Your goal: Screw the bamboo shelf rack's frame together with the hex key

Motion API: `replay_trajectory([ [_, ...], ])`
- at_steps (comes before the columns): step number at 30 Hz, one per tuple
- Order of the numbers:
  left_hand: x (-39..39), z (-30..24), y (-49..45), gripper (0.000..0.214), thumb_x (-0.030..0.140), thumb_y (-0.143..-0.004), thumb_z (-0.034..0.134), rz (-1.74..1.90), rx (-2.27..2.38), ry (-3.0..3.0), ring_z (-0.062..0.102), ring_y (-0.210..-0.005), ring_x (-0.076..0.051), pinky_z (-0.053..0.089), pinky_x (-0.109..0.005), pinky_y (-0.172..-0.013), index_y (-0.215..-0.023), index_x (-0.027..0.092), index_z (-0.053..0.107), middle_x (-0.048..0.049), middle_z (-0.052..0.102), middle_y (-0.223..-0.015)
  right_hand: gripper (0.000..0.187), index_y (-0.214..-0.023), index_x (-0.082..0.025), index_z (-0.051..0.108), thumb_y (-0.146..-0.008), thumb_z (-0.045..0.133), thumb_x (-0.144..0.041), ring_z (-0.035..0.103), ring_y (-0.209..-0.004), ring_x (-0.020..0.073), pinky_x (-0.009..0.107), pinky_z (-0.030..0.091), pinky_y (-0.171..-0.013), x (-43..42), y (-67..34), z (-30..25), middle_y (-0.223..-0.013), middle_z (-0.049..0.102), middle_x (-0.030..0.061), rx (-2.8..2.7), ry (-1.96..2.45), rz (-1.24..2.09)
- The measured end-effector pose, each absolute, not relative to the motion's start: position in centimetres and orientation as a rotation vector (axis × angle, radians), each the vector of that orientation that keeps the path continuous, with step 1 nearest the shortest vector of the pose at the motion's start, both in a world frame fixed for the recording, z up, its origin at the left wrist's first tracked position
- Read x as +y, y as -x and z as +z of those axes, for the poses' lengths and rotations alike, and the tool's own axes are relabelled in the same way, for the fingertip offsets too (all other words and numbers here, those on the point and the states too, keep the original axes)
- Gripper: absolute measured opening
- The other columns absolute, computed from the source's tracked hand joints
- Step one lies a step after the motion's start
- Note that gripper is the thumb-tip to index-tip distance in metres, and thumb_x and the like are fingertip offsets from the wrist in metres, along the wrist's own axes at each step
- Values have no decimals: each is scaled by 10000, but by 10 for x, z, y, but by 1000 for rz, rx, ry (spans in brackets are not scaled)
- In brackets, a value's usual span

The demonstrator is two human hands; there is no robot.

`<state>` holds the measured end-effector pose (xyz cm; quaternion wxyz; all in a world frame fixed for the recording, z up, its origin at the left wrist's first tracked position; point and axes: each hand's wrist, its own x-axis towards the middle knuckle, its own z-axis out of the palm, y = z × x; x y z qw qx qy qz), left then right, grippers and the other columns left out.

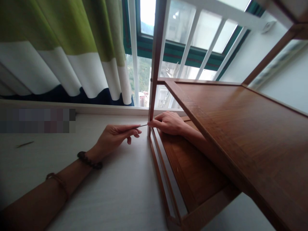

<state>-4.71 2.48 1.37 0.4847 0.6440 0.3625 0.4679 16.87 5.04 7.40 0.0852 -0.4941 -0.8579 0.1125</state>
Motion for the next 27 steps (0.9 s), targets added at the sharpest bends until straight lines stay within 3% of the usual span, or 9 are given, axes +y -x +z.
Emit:
replay_trajectory([
  [5,26,17,52,254,218,-766,563,1244,861,-2114,638,-811,-172,476,-317,-806,-996,223,672,-58,706,-888,484,-646,-141,631,-808,365,-511,425,-538,95,222,242,-543,51,-169,73,-541,491,-3,-2556,1471,321],
  [9,28,14,48,304,317,-737,603,1204,952,-1817,649,-678,-169,534,-303,-637,-984,149,663,-81,706,-837,502,-676,-142,643,-813,353,-529,450,-556,103,222,253,-555,51,-169,73,-550,507,1,-2549,1458,332],
  [12,29,13,44,383,392,-697,633,1060,981,-1449,660,-710,-200,539,-293,-578,-933,91,653,-119,696,-847,490,-700,-146,650,-815,358,-522,460,-568,106,221,259,-559,51,-169,74,-568,526,4,-2552,1439,347],
  [16,31,16,45,352,426,-673,649,871,980,-1255,648,-646,-160,481,-203,-484,-779,91,662,-122,695,-806,481,-668,-147,642,-812,365,-513,441,-550,99,221,258,-553,51,-169,74,-550,514,-2,-2549,1447,346],
  [19,32,24,49,334,407,-669,663,771,965,-1200,618,-596,-110,452,-169,-468,-788,95,672,-111,696,-798,486,-622,-146,621,-810,366,-513,422,-534,94,222,251,-544,51,-169,73,-534,502,-5,-2555,1453,322],
  [27,29,46,52,209,254,-769,600,699,846,-911,628,-928,-194,506,-234,-824,-796,59,667,-150,680,-952,508,-721,-150,655,-815,350,-546,475,-577,110,227,268,-569,50,-169,74,-613,582,14,-2557,1454,360],
])
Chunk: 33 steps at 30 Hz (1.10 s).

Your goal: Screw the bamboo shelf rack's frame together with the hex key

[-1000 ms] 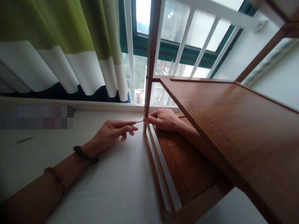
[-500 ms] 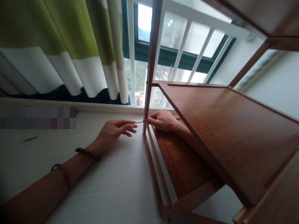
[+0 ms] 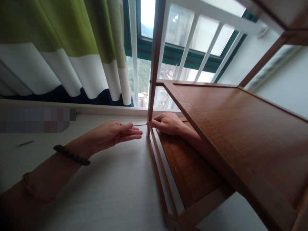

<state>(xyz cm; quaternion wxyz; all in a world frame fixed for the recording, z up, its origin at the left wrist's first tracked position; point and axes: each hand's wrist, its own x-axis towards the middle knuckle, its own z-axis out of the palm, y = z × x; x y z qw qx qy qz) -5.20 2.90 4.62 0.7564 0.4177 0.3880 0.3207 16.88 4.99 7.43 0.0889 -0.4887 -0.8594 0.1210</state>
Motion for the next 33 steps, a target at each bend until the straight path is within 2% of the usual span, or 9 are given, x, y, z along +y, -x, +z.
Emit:
replay_trajectory([
  [6,26,37,44,156,157,-790,565,840,789,-822,611,-974,-174,483,-198,-880,-848,44,656,-143,669,-992,512,-703,-147,659,-816,349,-539,476,-574,111,230,265,-570,51,-169,74,-581,563,10,-2562,1453,350],
  [10,25,33,36,177,153,-769,589,1015,790,-945,629,-933,-176,494,-235,-876,-913,66,643,-118,677,-973,511,-714,-146,662,-816,347,-535,467,-567,108,231,259,-568,52,-170,73,-580,552,9,-2563,1458,341],
  [15,25,17,44,261,242,-784,558,1249,853,-1614,651,-792,-164,553,-274,-687,-1013,145,641,-73,679,-940,526,-653,-143,636,-808,344,-552,443,-545,101,226,251,-553,53,-170,72,-534,501,-3,-2554,1460,336],
  [19,25,7,54,310,180,-795,514,1218,845,-2133,609,-602,-91,524,-259,-685,-1084,208,621,-40,687,-878,498,-644,-148,636,-799,366,-537,432,-544,101,225,251,-552,53,-170,72,-533,497,-7,-2529,1475,339],
  [23,25,11,51,316,274,-815,509,1178,821,-1845,639,-673,-136,525,-280,-698,-1073,130,621,-68,700,-813,466,-651,-152,639,-798,375,-507,430,-541,102,223,252,-548,53,-170,73,-530,491,-11,-2521,1486,352],
  [26,23,18,47,375,343,-808,518,1107,786,-1555,649,-785,-179,510,-326,-777,-1067,89,617,-105,700,-878,466,-629,-149,625,-797,373,-502,428,-541,100,222,255,-547,53,-169,73,-531,488,-11,-2530,1467,351],
  [30,24,20,46,399,331,-754,599,1048,747,-1343,638,-866,-192,476,-343,-842,-1088,114,606,-111,693,-937,470,-600,-147,610,-791,375,-507,424,-534,98,219,256,-541,53,-170,74,-527,495,-10,-2528,1468,357],
  [33,28,16,46,432,328,-728,630,1026,729,-1226,635,-882,-190,486,-335,-808,-1115,143,579,-106,695,-925,473,-624,-146,626,-789,379,-514,438,-544,102,218,260,-545,53,-170,75,-539,515,-4,-2520,1473,380],
])
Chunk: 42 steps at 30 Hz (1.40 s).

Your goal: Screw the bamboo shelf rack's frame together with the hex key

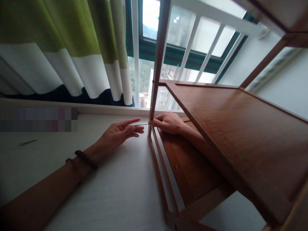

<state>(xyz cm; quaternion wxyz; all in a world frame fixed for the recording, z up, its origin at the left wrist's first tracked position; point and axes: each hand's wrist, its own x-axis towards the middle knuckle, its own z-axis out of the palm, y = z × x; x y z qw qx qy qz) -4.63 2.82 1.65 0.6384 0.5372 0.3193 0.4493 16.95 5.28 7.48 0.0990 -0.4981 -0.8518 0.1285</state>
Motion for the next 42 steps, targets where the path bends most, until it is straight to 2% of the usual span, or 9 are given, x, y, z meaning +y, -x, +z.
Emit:
replay_trajectory([
  [5,33,12,48,254,358,-709,635,994,831,-1302,624,-710,-166,485,-249,-561,-800,121,658,-78,684,-760,484,-642,-145,636,-791,380,-528,449,-555,105,222,261,-552,53,-170,75,-538,517,-3,-2524,1477,386],
  [9,32,12,49,251,381,-711,619,1120,980,-1580,505,-509,-104,408,-230,-467,-780,146,675,-31,632,-655,489,-645,-141,633,-795,371,-526,447,-552,104,225,259,-554,54,-169,74,-537,509,-5,-2529,1484,377],
  [15,29,19,52,220,343,-785,537,1152,1058,-2214,551,-787,-170,405,-270,-790,-875,205,683,-73,641,-837,478,-668,-144,642,-793,379,-522,471,-586,115,229,266,-569,54,-169,74,-590,556,7,-2535,1493,385],
  [19,29,23,54,232,353,-792,522,1072,1080,-2302,539,-840,-191,380,-291,-846,-892,223,685,-83,639,-864,475,-662,-147,640,-798,372,-515,474,-586,118,229,270,-568,53,-170,75,-582,557,5,-2544,1481,387],
  [23,31,19,52,262,408,-730,586,1154,1090,-1920,551,-661,-148,446,-247,-634,-838,196,695,-52,642,-759,451,-661,-150,646,-798,380,-488,458,-564,111,225,268,-558,53,-170,75,-544,526,-3,-2537,1463,383],
  [27,36,21,51,357,439,-634,668,969,1090,-1398,560,-576,-134,431,-213,-461,-804,124,676,-66,655,-685,441,-669,-144,652,-795,385,-471,437,-557,105,226,263,-553,53,-170,75,-539,505,-7,-2522,1459,380],
  [31,38,28,52,336,404,-640,683,785,1000,-1185,599,-632,-119,465,-195,-525,-761,90,674,-120,689,-808,432,-657,-144,646,-793,389,-464,423,-547,100,225,259,-549,52,-170,75,-530,478,-13,-2515,1466,366],
  [38,36,32,45,245,241,-596,750,924,977,-1019,652,-741,-158,526,-257,-763,-751,68,671,-116,701,-800,422,-673,-151,647,-796,387,-461,417,-541,98,224,260,-550,52,-170,75,-525,461,-18,-2526,1462,369],
  [42,33,32,41,246,210,-582,760,1017,960,-985,663,-748,-170,524,-280,-823,-754,63,664,-99,700,-764,427,-673,-152,648,-792,392,-473,434,-559,103,224,264,-553,52,-170,75,-542,484,-14,-2521,1471,383],
])
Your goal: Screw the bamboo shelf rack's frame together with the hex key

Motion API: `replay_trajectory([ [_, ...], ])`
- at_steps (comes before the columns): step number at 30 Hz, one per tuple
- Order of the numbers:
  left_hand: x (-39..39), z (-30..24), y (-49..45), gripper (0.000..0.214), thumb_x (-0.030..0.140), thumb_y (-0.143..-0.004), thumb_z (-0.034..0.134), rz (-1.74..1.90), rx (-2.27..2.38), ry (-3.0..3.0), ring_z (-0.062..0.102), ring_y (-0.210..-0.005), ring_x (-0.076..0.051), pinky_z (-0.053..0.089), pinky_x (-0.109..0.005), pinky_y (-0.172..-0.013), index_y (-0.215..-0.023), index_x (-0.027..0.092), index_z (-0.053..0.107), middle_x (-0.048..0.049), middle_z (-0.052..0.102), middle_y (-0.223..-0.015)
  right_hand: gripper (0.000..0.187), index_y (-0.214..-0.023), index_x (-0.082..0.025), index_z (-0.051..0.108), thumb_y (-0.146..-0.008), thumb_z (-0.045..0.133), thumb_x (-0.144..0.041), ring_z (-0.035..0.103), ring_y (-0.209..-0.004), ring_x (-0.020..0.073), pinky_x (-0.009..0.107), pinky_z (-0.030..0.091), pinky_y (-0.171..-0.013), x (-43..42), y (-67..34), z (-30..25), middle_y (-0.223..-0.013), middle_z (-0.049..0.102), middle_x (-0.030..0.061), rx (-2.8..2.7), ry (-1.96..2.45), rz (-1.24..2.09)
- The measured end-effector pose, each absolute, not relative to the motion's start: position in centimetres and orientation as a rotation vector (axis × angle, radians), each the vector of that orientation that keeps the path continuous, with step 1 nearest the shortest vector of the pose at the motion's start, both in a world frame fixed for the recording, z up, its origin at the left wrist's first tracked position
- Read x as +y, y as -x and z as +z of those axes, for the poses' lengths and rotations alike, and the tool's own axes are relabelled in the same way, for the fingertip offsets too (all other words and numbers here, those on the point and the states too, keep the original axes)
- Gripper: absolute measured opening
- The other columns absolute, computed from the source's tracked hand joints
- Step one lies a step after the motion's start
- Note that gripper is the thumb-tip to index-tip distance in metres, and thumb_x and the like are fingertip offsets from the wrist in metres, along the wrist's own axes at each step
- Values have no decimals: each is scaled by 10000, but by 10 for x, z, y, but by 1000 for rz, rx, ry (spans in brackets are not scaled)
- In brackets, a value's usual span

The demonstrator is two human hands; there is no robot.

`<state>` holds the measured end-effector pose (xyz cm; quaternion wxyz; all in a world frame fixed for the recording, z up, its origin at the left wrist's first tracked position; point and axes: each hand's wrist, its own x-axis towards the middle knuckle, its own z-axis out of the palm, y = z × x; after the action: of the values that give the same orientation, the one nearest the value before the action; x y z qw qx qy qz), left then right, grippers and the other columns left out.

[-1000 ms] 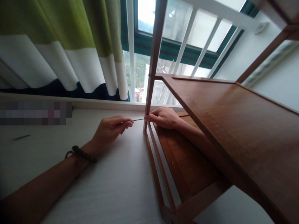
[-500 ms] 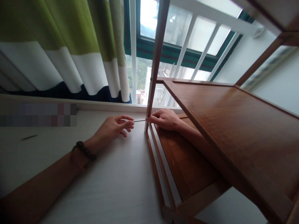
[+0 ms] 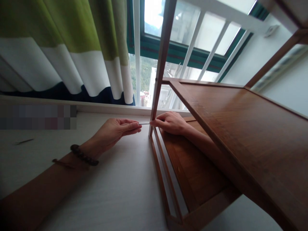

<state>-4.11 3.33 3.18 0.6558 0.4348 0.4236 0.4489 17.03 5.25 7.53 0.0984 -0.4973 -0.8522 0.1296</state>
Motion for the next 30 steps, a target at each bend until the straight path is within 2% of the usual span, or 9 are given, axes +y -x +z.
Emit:
replay_trajectory([
  [6,38,31,45,194,207,-662,707,849,883,-881,646,-864,-163,516,-203,-822,-804,78,674,-110,693,-899,465,-705,-143,653,-798,383,-510,462,-590,109,228,273,-576,53,-171,75,-618,558,4,-2534,1454,392],
  [9,39,34,48,241,287,-687,683,710,909,-894,643,-884,-183,533,-194,-751,-814,82,674,-132,683,-949,463,-702,-140,653,-797,385,-505,458,-578,106,227,270,-567,53,-171,75,-602,551,4,-2533,1458,392],
  [13,39,39,49,245,291,-675,690,695,950,-973,636,-910,-193,520,-197,-724,-833,103,680,-126,687,-953,443,-683,-143,646,-797,387,-484,448,-566,103,224,264,-555,53,-171,75,-568,516,-4,-2530,1457,393],
  [19,33,43,44,263,324,-680,671,836,961,-1196,632,-904,-211,521,-265,-740,-819,101,689,-123,698,-899,461,-680,-141,656,-796,381,-492,409,-543,99,230,257,-555,52,-170,77,-527,487,-10,-2530,1473,384],
  [23,28,40,40,276,338,-728,610,1037,1002,-1514,647,-805,-197,552,-287,-661,-861,108,685,-81,704,-846,450,-703,-141,664,-791,386,-485,416,-547,101,227,258,-554,53,-169,76,-537,488,-8,-2528,1478,387],
  [26,27,32,42,256,322,-778,553,1230,1033,-1899,650,-701,-164,553,-261,-591,-888,126,676,-64,700,-849,454,-704,-142,664,-791,387,-491,429,-556,106,226,262,-556,53,-170,76,-546,497,-5,-2527,1482,397],
  [30,32,19,49,229,217,-837,469,1363,865,-2510,630,-892,-179,518,-296,-780,-941,152,662,-83,689,-939,452,-697,-141,661,-794,387,-487,453,-575,112,224,267,-564,54,-170,75,-565,517,1,-2529,1475,407],
])
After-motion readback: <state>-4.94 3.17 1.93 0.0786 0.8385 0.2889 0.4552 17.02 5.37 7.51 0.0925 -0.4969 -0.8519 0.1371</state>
